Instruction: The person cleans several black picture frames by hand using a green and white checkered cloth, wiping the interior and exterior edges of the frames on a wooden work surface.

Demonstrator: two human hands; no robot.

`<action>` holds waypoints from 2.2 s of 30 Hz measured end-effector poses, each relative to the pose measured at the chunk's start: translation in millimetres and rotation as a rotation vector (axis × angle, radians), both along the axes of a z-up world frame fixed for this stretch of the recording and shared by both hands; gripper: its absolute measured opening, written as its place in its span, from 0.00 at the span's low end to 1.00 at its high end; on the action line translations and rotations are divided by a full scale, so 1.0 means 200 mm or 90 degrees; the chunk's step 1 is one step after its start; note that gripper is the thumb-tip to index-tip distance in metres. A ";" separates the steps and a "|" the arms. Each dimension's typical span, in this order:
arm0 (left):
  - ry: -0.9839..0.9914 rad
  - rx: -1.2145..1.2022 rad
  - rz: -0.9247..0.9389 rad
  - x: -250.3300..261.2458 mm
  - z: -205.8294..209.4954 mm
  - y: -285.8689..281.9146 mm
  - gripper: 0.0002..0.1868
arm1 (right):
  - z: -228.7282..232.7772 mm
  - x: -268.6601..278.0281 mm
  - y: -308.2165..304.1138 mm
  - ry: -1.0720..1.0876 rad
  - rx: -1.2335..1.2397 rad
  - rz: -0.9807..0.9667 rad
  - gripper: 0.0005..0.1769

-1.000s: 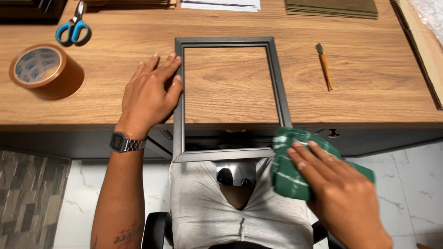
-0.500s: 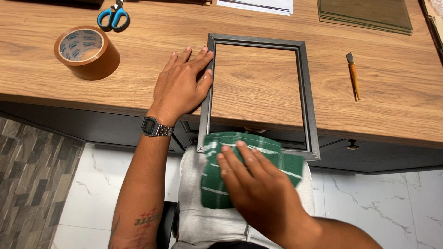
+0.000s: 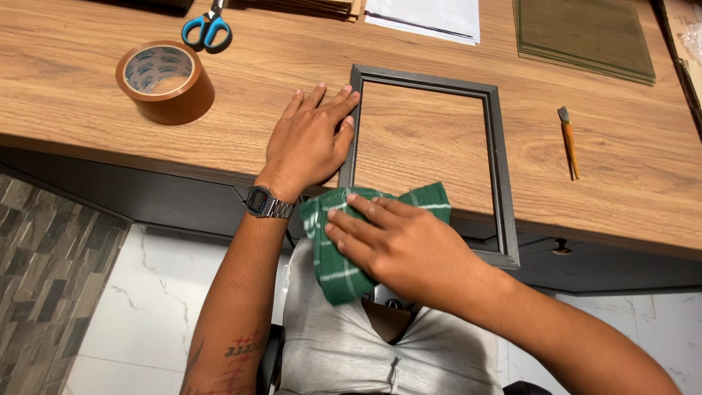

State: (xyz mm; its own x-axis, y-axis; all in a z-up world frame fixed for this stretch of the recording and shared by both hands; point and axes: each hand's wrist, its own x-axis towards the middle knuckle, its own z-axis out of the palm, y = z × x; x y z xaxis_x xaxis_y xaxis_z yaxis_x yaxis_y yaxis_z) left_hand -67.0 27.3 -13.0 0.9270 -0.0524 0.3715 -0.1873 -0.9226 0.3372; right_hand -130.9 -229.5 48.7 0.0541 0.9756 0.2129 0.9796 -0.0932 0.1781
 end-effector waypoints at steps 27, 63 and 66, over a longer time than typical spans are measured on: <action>-0.498 -0.052 -0.212 -0.74 -0.10 -0.21 0.24 | 0.02 0.56 0.17 0.124 0.041 -0.036 0.31; -0.364 -0.057 -0.125 -0.54 -0.22 -0.11 0.38 | 0.06 0.95 0.46 0.055 -0.067 -0.269 0.23; -0.361 -0.117 -0.145 -0.53 -0.22 -0.11 0.34 | 0.04 1.03 0.49 0.066 -0.058 -0.291 0.21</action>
State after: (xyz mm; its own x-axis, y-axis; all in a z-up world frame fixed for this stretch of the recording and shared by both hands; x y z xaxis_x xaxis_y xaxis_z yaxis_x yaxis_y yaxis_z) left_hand -173.2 6.0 -57.4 0.5572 -0.1138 0.8225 -0.5682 -0.7746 0.2778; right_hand 75.0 -131.2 56.2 0.4985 0.8613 0.0984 0.8548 -0.5072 0.1098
